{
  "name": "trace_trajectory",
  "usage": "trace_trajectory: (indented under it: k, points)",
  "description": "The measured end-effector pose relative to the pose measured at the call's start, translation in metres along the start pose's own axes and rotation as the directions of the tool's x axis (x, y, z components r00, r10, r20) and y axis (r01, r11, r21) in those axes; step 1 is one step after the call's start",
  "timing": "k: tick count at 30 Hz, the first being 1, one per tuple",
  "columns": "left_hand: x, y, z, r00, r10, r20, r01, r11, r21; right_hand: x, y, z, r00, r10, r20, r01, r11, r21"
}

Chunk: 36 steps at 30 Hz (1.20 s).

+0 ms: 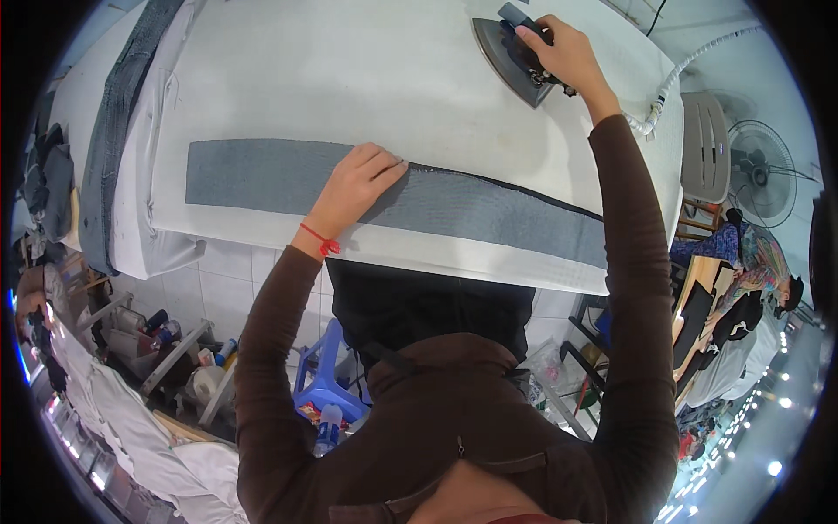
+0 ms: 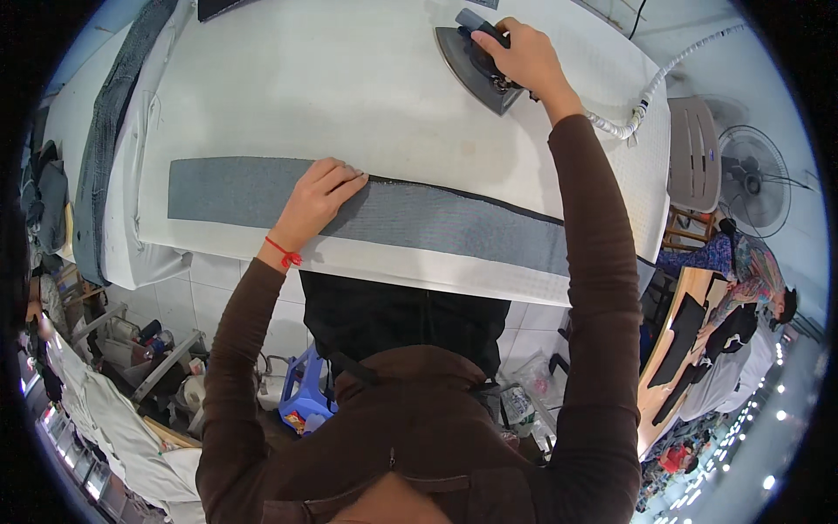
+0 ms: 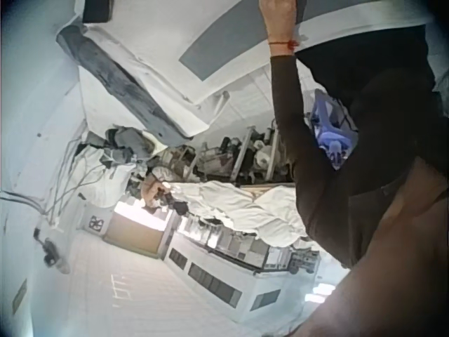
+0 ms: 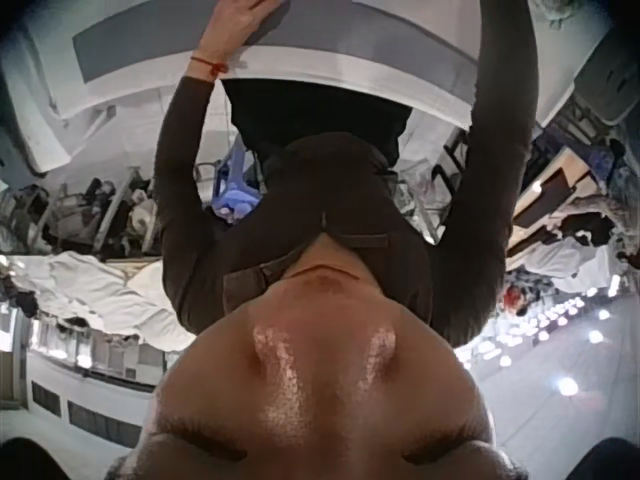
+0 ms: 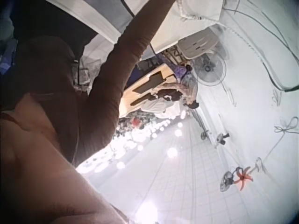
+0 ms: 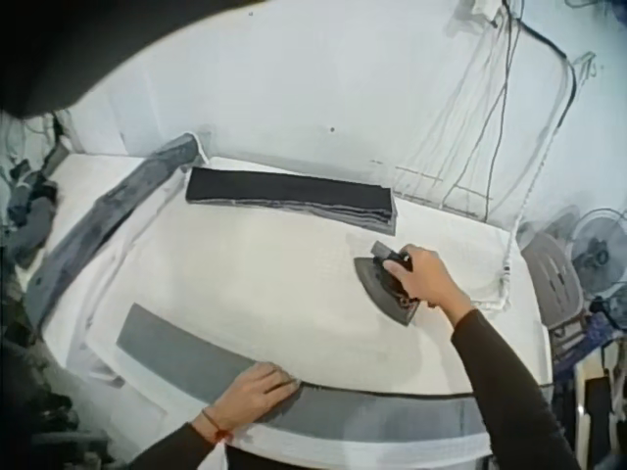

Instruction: The person irons a long strip of grey fabric on a white ironing board using a steam iron. They repeatedly smooth the fabric, fold its edges, and reposition it to ensure the entire length is pressed. The person handles the fabric with both hands to align it before applying the iron.

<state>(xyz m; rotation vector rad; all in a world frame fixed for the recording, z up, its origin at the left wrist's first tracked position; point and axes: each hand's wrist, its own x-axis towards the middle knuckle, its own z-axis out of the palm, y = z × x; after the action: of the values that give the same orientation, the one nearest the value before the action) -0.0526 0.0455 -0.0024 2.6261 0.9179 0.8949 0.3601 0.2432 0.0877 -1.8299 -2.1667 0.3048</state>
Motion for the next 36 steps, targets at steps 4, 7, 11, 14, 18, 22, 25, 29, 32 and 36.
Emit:
trace_trajectory:
  k: [4, 7, 11, 14, 18, 22, 25, 29, 32, 36]
  points:
    - [0.003, -0.003, -0.004, 0.999, 0.031, 0.012, -0.030, 0.999, -0.029, 0.000, -0.002, 0.002, 0.989, 0.063, 0.131, -0.065, 0.998, 0.016]
    - [0.004, -0.002, -0.006, 1.000, 0.011, -0.008, -0.012, 0.997, -0.074, -0.012, -0.015, -0.001, 0.960, 0.146, 0.239, -0.157, 0.987, 0.028]
    - [0.001, -0.002, -0.004, 0.999, 0.001, -0.040, -0.006, 0.993, -0.120, -0.045, -0.047, -0.014, 0.950, 0.132, 0.283, -0.146, 0.989, 0.031]
    - [0.000, -0.001, -0.002, 0.999, -0.015, -0.047, 0.008, 0.990, -0.142, -0.085, -0.070, -0.030, 0.944, 0.092, 0.316, -0.123, 0.989, 0.079]
    - [0.001, -0.003, -0.004, 0.999, -0.036, -0.023, 0.032, 0.987, -0.157, -0.138, -0.094, -0.039, 0.954, 0.026, 0.300, -0.050, 0.996, 0.072]
    - [0.001, -0.002, -0.006, 0.998, -0.052, -0.030, 0.047, 0.988, -0.145, -0.170, -0.101, -0.026, 0.946, -0.019, 0.324, 0.007, 0.999, 0.040]
    - [0.000, 0.000, -0.005, 0.995, -0.079, -0.060, 0.070, 0.987, -0.142, -0.184, -0.099, -0.012, 0.950, -0.075, 0.304, 0.085, 0.996, -0.021]
    - [0.001, -0.003, -0.007, 0.989, -0.146, -0.021, 0.144, 0.987, -0.070, -0.194, -0.093, -0.004, 0.957, -0.144, 0.251, 0.164, 0.985, -0.060]
    - [0.001, -0.015, -0.017, 0.996, -0.083, 0.037, 0.083, 0.997, 0.002, -0.197, -0.093, -0.001, 0.957, -0.194, 0.215, 0.215, 0.973, -0.080]
    - [0.001, -0.022, -0.025, 0.993, 0.046, 0.105, -0.055, 0.995, 0.086, -0.198, -0.098, 0.004, 0.957, -0.239, 0.162, 0.253, 0.964, -0.076]
